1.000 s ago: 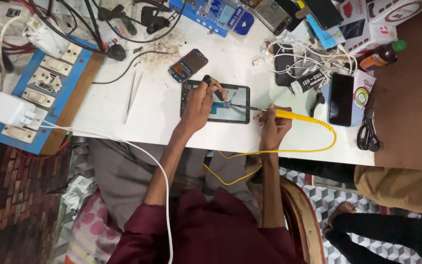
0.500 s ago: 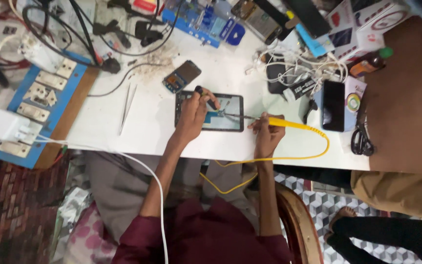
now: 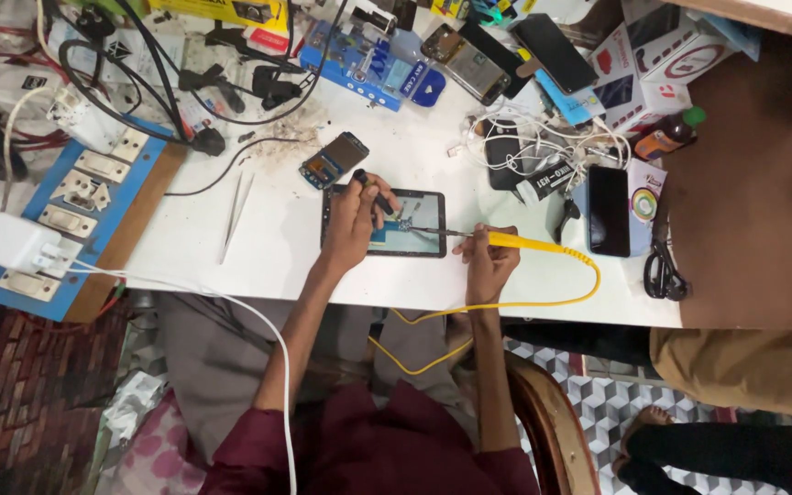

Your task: The person uses a soldering iron and solder wire to work on a small circuit board placed on a tablet screen. They repeatedly apply heat and solder to specific points on the board while holding it steady with their left hand.

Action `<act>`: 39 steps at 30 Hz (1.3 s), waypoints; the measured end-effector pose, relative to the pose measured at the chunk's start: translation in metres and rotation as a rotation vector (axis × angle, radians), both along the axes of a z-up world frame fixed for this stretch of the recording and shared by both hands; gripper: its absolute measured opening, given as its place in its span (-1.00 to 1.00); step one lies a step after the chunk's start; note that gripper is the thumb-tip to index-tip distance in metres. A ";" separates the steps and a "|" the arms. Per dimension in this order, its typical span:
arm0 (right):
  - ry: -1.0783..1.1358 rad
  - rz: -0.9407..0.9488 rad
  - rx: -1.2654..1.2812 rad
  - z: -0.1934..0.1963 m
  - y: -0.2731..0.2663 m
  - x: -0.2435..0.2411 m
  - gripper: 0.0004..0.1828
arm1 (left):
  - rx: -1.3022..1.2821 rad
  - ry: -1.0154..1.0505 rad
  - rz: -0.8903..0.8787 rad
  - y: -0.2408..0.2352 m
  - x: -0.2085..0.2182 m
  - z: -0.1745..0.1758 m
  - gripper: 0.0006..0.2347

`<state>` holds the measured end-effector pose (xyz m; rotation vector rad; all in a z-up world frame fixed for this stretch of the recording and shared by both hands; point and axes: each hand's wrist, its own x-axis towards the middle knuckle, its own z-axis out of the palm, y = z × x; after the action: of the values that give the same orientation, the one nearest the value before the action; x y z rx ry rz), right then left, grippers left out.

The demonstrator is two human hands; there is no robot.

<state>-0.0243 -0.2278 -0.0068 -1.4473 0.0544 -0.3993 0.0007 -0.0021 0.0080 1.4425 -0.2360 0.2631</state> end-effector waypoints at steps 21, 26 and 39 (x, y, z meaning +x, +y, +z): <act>-0.047 -0.013 0.075 0.002 -0.001 0.001 -0.85 | 0.072 -0.022 0.012 -0.002 0.004 -0.001 -0.78; -0.023 0.001 0.059 -0.001 -0.002 0.002 -0.83 | 0.130 -0.014 0.031 -0.001 0.000 0.008 -0.82; -0.077 0.043 0.055 0.003 0.000 0.002 -0.83 | 0.153 -0.080 0.041 0.000 -0.004 0.014 -0.84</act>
<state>-0.0225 -0.2282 -0.0042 -1.3752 -0.0274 -0.4155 -0.0037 -0.0018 0.0219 1.5912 -0.2967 0.3428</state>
